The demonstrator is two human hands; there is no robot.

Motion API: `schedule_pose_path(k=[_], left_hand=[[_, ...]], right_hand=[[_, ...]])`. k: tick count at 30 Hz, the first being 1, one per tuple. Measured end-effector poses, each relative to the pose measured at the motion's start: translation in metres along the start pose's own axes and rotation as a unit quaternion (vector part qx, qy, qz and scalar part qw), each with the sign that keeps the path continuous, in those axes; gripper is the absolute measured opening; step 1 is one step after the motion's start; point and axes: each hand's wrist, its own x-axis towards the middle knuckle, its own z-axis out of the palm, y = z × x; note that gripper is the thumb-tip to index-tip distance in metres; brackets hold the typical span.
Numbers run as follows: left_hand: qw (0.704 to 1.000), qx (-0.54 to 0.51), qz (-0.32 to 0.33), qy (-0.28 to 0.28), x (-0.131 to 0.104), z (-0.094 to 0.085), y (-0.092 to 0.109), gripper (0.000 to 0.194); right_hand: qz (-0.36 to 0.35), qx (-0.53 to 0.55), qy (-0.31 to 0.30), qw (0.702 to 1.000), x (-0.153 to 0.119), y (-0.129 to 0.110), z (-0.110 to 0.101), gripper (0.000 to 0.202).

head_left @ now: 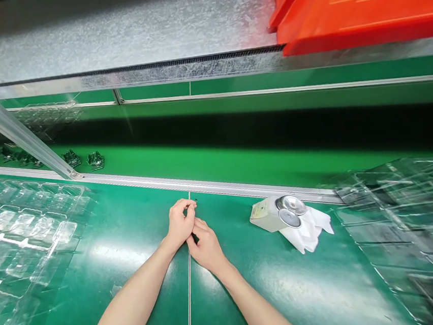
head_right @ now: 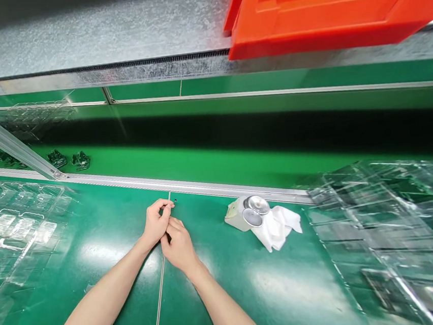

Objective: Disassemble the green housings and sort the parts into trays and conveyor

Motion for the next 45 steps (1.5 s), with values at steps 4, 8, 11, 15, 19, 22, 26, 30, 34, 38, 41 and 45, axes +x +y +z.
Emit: schedule_pose_path(k=[4,8,11,15,19,22,26,30,34,38,41,45], left_hand=[[1.0,0.004,-0.004,0.0,-0.0006,-0.0002,-0.0001,0.02],[1.0,0.006,-0.005,0.0,-0.0005,-0.0005,0.001,0.02],[1.0,0.007,-0.006,-0.001,-0.0004,-0.0011,0.0007,0.02],[1.0,0.005,-0.008,-0.004,-0.001,-0.0014,-0.0007,0.02],[1.0,0.001,-0.008,-0.001,-0.0016,-0.001,0.0001,0.02],[1.0,0.0,-0.008,0.0,-0.0013,-0.0012,0.0006,0.02],[1.0,-0.001,-0.008,-0.003,-0.0011,-0.0016,-0.0002,0.019],[1.0,-0.002,-0.009,-0.002,-0.0014,-0.0015,0.0001,0.02],[1.0,-0.001,-0.011,0.0,-0.0014,-0.0014,0.0,0.019],[1.0,-0.002,-0.013,-0.003,-0.0016,-0.0019,-0.0015,0.019],[1.0,-0.004,-0.011,-0.005,-0.0018,-0.0023,-0.0008,0.018],[1.0,-0.005,-0.01,-0.004,-0.0018,-0.0026,0.0004,0.019]], right_hand=[[0.001,0.001,-0.002,1.0,-0.0009,0.0011,0.001,0.028],[-0.002,0.001,0.0,1.0,-0.0011,0.0005,0.0003,0.029],[0.0,0.002,0.0,1.0,-0.0015,0.001,0.0007,0.03],[0.003,0.003,-0.004,1.0,-0.0023,0.0021,0.0024,0.034],[0.001,-0.003,-0.002,1.0,-0.002,0.0009,0.0019,0.033],[0.001,-0.005,-0.003,1.0,-0.0017,0.0,0.0012,0.033],[0.006,-0.003,-0.008,1.0,-0.0021,0.0001,0.0014,0.036],[0.005,-0.003,-0.007,1.0,-0.0018,-0.0008,0.001,0.035],[0.004,-0.001,-0.006,1.0,-0.0014,-0.0012,0.0009,0.032],[0.009,0.003,-0.009,1.0,-0.002,-0.0001,0.002,0.032],[0.009,0.002,-0.008,1.0,-0.002,-0.0007,0.0018,0.032],[0.008,0.002,-0.004,1.0,-0.002,-0.0015,0.0017,0.03]])
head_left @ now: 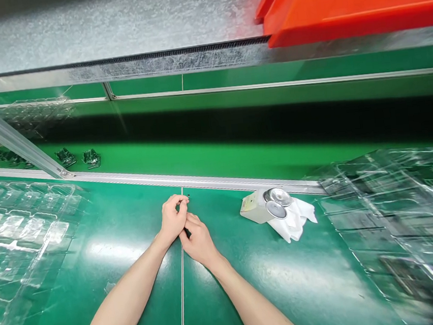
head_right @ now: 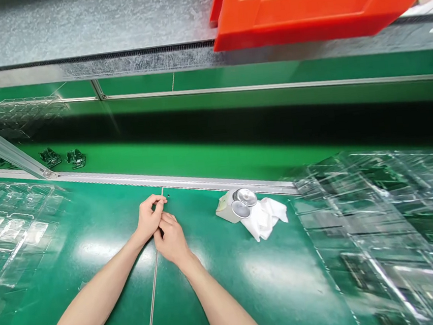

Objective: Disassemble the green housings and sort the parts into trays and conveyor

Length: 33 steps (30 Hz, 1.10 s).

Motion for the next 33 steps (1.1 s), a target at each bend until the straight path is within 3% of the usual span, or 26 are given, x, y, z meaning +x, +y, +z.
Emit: schedule_pose_path(k=[33], left_hand=[[1.0,0.012,0.001,-0.003,-0.0005,-0.0011,-0.0011,0.02]], right_hand=[[-0.001,0.023,0.004,1.0,-0.0016,0.0031,0.0033,0.029]])
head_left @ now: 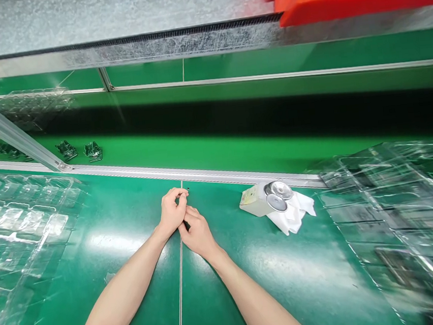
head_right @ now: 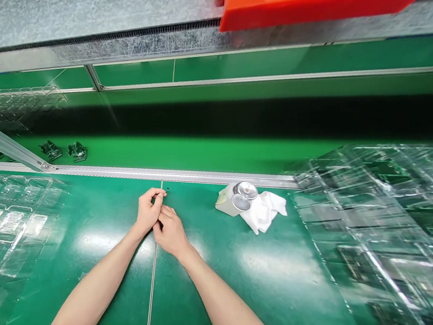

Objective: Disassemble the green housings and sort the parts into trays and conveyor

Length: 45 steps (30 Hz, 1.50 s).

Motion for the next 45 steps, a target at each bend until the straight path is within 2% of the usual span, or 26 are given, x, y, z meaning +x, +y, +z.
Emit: schedule_pose_path(k=[17,31,45], left_hand=[[1.0,0.001,-0.005,-0.008,-0.004,-0.003,-0.001,0.019],[0.999,0.001,-0.023,-0.023,-0.013,-0.007,-0.005,0.021],[0.999,-0.02,-0.027,-0.015,-0.014,-0.006,-0.004,0.015]], right_hand=[[0.026,-0.003,-0.014,1.0,-0.005,-0.004,0.002,0.032],[0.065,-0.045,-0.035,0.996,-0.015,-0.006,0.007,0.023],[0.053,-0.069,-0.03,0.996,-0.014,-0.009,0.005,0.021]])
